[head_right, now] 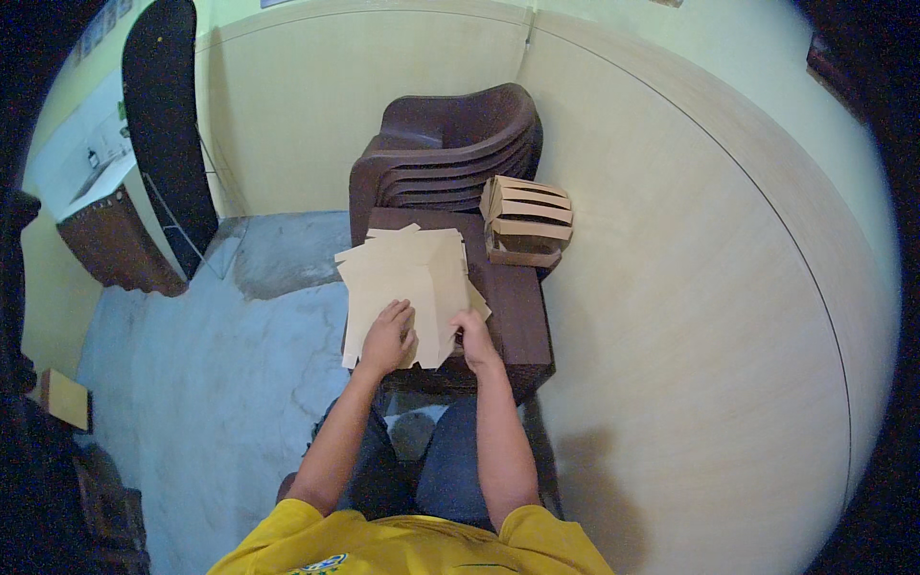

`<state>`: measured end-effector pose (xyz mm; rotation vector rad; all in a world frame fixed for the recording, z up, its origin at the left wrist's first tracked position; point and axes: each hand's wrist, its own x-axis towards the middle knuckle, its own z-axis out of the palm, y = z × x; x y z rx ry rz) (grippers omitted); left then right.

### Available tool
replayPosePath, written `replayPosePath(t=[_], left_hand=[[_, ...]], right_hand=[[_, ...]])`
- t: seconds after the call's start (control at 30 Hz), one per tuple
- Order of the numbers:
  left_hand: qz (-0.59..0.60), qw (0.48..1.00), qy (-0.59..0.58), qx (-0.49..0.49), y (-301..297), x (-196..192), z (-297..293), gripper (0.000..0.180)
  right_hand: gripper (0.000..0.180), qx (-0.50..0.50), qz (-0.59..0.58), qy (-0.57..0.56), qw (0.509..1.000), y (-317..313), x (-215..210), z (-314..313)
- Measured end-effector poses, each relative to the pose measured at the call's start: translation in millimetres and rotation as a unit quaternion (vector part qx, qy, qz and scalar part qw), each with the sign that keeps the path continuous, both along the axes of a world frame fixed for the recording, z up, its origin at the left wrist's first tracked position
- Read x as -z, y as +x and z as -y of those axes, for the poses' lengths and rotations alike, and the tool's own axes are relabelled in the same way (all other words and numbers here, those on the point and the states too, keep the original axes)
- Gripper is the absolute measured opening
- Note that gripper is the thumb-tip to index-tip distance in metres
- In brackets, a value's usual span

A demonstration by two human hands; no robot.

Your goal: The person folds flat cardboard pieces into small boxes by hand, tucking flaps and securing edges. They place each completed box onto a growing stack on the table.

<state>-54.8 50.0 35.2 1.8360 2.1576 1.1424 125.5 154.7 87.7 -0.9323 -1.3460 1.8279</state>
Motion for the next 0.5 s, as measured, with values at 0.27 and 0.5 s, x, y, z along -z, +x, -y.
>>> replayPosePath(t=[0.27, 0.5], left_hand=[[0.018, 0.999, 0.017, -0.023, -1, 6, -7, 0.047], [-0.047, 0.998, -0.031, -0.042, -12, -6, -11, 0.027]], right_hand=[[0.068, -0.038, -0.225, -0.114, 0.967, 22, -8, -6], [0.073, -0.023, -0.209, -0.089, 0.974, 10, -22, 7]])
